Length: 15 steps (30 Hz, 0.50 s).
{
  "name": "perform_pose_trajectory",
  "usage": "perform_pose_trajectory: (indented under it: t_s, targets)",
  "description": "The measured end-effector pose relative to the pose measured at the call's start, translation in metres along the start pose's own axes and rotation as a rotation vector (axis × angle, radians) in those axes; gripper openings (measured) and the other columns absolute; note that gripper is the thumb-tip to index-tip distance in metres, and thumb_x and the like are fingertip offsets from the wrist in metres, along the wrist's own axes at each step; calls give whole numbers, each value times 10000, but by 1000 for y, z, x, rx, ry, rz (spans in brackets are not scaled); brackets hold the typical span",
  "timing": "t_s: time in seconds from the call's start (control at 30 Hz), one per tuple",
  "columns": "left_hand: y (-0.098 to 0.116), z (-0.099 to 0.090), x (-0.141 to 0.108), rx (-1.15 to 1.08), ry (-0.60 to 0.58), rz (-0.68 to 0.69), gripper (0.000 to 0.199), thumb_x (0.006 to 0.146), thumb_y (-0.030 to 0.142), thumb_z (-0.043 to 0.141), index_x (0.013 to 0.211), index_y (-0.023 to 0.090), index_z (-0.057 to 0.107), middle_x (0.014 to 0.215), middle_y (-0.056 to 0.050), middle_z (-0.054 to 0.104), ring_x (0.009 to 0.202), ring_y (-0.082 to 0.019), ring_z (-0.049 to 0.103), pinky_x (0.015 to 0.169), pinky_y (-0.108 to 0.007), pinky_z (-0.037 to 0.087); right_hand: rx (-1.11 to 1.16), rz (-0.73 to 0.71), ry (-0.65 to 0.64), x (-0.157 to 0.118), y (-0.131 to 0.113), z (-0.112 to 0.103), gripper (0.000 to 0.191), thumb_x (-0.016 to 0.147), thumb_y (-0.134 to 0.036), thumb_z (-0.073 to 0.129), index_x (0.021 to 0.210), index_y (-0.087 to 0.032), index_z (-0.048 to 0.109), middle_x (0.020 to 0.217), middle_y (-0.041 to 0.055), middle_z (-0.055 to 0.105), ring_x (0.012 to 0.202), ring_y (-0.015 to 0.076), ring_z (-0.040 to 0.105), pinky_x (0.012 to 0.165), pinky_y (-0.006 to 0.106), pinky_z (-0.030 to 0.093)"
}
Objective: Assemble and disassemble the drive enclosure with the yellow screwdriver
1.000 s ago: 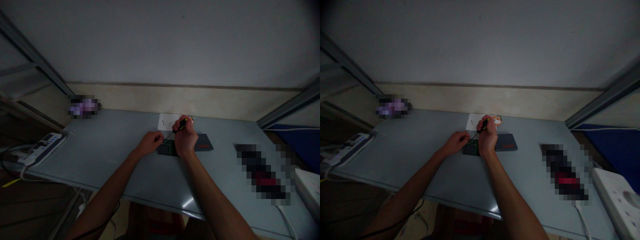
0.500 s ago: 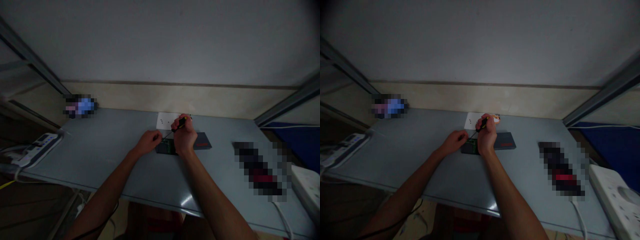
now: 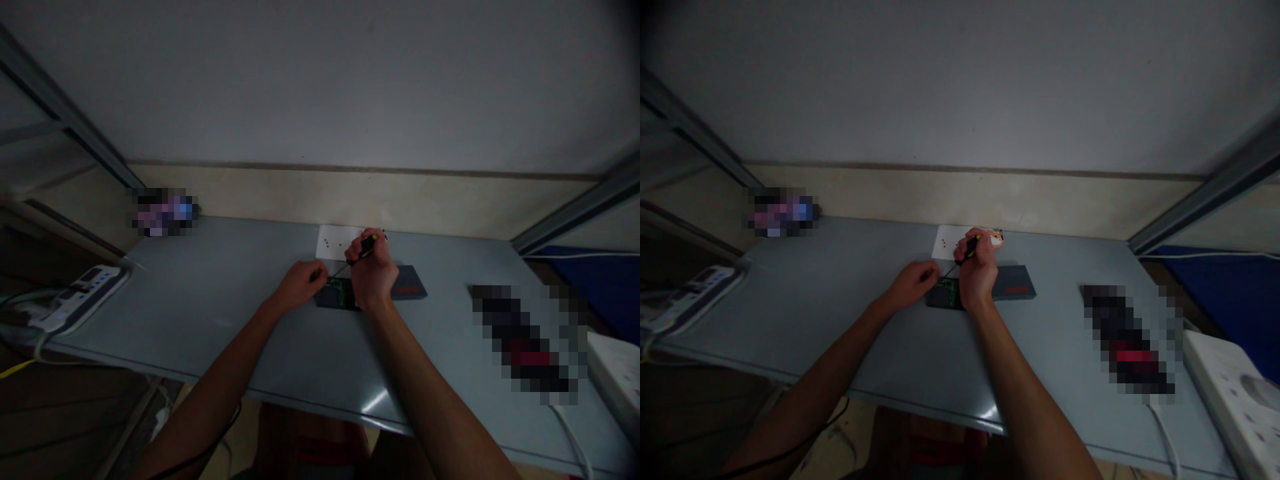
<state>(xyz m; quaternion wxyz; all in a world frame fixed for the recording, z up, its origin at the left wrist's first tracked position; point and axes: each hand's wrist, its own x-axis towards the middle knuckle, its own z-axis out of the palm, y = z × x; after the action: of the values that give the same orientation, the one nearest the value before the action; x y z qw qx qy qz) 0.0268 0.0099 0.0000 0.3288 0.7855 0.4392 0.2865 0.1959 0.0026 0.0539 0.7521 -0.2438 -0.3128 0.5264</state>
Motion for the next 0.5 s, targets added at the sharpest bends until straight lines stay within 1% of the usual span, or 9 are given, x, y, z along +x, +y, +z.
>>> perform_pose_trajectory:
  t_s: [0.13, 0.33, 0.5]
  targets:
    - [0, 0, 0, -14, 0, 4, 207, 957, 263, 522, 804, 168, 624, 693, 27, 579, 638, -120, 506, 624, -245, 332, -41, -14, 6, -2, -3, 3, 314, 899, -556, 660, 873, -251, 589, 716, -29, 418, 610, 125, 424, 565, 277, 385]
    - [-1, 0, 0, 1, 2, 8, 201, 954, 269, 528, 811, 170, 629, 701, 22, 592, 643, -124, 513, 633, -254, 329, -3, -20, -27, -4, -1, 5, 259, 910, -504, 663, 874, -251, 622, 712, -19, 448, 625, 129, 431, 574, 271, 382]
    - [-1, 0, 1, 6, -3, -9, 191, 946, 264, 529, 807, 171, 620, 698, 21, 586, 640, -126, 505, 623, -252, 323, -8, -26, -20, -5, 0, 5, 256, 913, -511, 652, 884, -259, 623, 737, -12, 457, 636, 137, 439, 573, 279, 396]
